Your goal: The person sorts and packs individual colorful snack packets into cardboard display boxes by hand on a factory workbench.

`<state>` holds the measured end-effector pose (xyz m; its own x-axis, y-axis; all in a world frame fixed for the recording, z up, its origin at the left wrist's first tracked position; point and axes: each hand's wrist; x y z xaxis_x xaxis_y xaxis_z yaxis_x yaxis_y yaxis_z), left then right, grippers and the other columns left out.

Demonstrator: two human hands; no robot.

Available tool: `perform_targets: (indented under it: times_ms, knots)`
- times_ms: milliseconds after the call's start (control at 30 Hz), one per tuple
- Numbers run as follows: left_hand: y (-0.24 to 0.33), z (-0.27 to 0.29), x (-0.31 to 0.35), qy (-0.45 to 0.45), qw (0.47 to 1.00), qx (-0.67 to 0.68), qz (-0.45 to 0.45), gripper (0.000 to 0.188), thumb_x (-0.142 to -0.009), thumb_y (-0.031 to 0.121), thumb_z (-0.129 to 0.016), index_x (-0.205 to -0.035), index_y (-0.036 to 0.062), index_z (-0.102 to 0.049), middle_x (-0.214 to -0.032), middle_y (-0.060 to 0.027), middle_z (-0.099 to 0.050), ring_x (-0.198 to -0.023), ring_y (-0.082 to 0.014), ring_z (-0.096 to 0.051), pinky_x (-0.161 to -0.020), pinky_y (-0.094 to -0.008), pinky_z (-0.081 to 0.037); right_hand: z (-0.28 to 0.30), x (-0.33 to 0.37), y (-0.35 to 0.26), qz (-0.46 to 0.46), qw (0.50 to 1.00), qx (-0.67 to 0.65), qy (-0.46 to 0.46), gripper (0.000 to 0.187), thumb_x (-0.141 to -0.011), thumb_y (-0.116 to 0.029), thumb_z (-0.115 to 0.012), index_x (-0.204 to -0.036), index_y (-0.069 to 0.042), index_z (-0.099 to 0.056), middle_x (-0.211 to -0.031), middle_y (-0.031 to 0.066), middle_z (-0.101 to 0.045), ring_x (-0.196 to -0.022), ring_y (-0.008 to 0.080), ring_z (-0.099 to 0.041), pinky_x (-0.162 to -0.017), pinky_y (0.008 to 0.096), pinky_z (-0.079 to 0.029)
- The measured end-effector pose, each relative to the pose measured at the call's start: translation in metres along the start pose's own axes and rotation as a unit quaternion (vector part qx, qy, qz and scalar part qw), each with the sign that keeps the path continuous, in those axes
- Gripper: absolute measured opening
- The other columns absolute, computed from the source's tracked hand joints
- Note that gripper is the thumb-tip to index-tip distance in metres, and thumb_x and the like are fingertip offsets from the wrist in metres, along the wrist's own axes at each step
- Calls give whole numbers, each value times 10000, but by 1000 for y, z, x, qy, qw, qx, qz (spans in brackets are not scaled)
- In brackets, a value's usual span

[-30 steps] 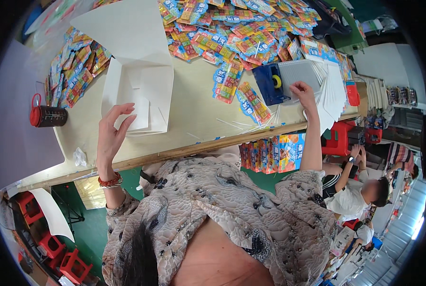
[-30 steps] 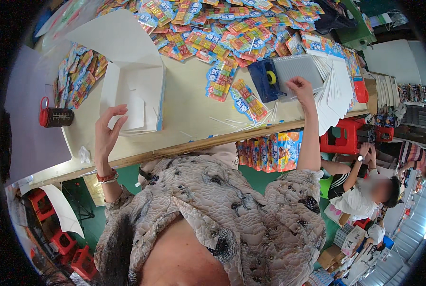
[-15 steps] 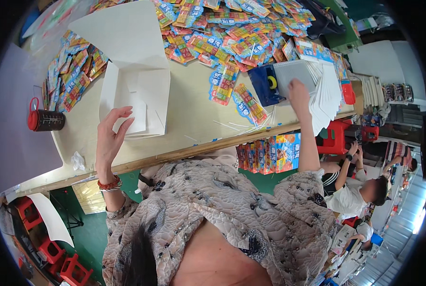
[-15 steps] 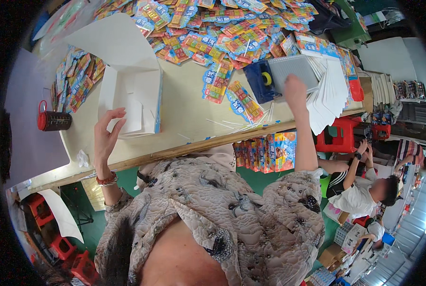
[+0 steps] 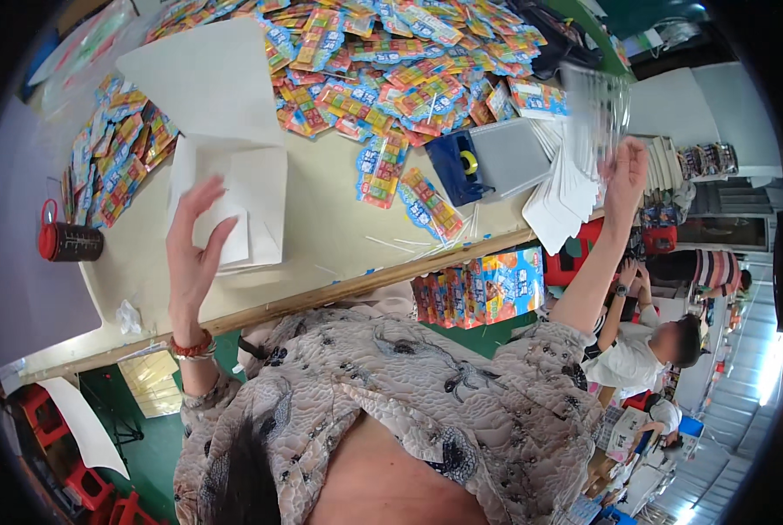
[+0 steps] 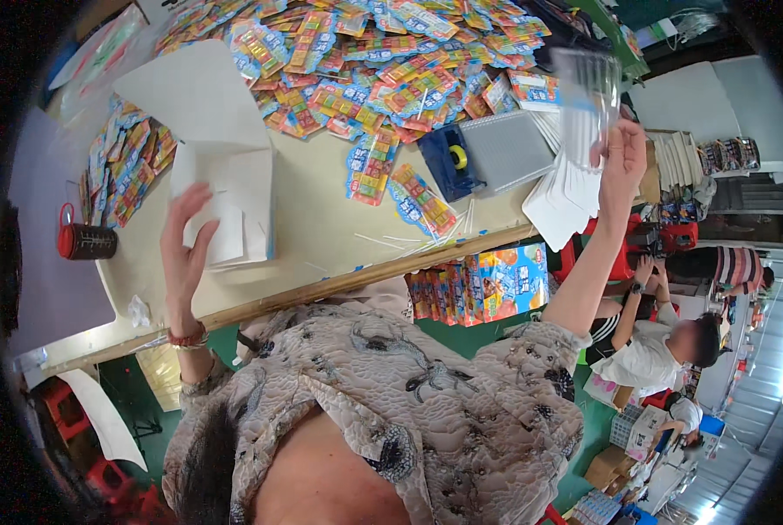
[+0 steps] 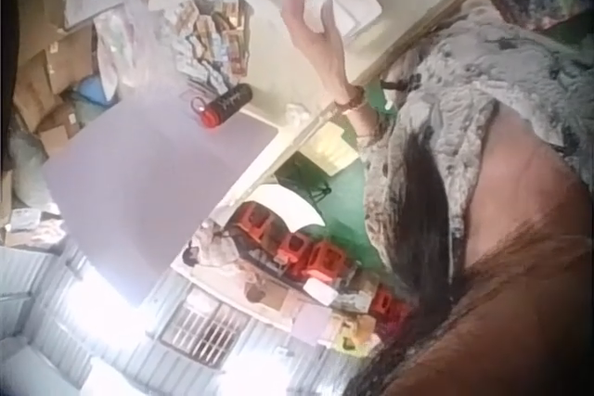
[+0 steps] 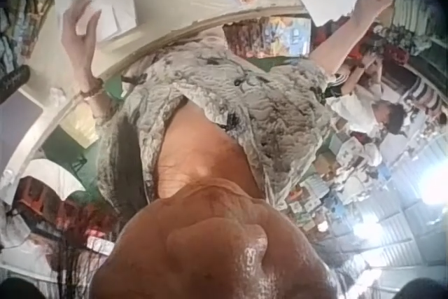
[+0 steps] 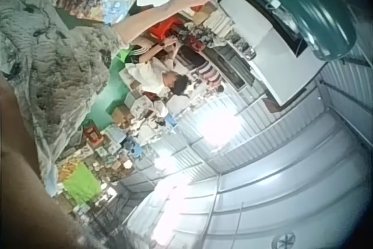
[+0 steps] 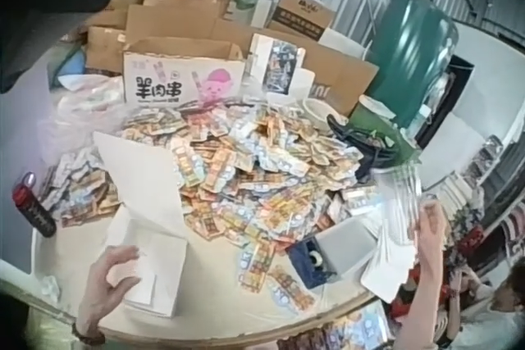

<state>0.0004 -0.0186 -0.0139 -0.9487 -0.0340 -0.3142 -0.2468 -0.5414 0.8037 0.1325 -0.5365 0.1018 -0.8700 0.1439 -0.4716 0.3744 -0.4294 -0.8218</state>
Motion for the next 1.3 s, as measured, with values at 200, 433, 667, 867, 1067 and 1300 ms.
perform_targets:
  times_ms: [200,433,667,867,1067,1300]
  knots:
    - [55,-28,-36,122,975,82,-168,915,-727,170,-796,-1463,51,-265,-1446,-156,-347,-1304,-260,-412,-1052,-383,-353,-128,27,-58,16,960,-140,-243,66,-993,-95,-459,-934,-75,-481,-664,-53,-400,-521,20,-323,-468,193,-282]
    - [38,0,-13,171,967,168,88,560,-820,64,-715,-1337,84,-501,-815,26,-520,-639,-49,-512,-611,-214,-476,-279,32,-92,231,923,-36,-305,77,-966,-106,-484,-979,-46,-530,-721,59,-552,-593,155,-520,-530,264,-400]
    - [-22,14,22,195,968,8,156,449,-909,53,-563,-1349,76,-477,-940,-78,-553,-713,-130,-531,-663,-263,-471,-361,66,-110,272,850,196,-406,124,-944,-104,-416,-1022,-45,-492,-934,171,-639,-844,390,-620,-695,428,-481]
    - [-10,4,11,124,967,60,213,521,-850,26,-617,-1349,59,-471,-1059,-123,-540,-830,-180,-557,-750,-297,-483,-384,56,-33,360,830,209,-372,97,-889,-84,-481,-980,-52,-490,-901,144,-643,-872,383,-632,-699,432,-503]
    - [-11,-38,15,13,917,-390,80,572,-817,162,-700,-1339,73,-484,-1325,-148,-467,-1224,-344,-430,-961,-471,-424,-392,70,-20,402,760,346,-376,123,-830,-68,-522,-949,-40,-537,-835,120,-638,-853,305,-660,-654,405,-533]
    - [-13,-62,-14,-303,883,-306,188,530,-945,444,-483,-1385,150,-458,-1518,-66,-302,-1374,-417,-269,-1069,-600,-274,-404,87,-9,476,777,284,-298,156,-775,-89,-568,-925,-56,-601,-844,114,-631,-844,273,-632,-711,377,-514]
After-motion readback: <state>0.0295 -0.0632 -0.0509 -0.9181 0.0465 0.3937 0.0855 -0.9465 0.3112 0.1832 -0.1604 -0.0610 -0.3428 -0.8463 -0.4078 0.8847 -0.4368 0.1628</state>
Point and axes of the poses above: each hand's wrist, its own x-axis away from the middle knuckle, its own z-axis out of the back of the hand, y = z × x
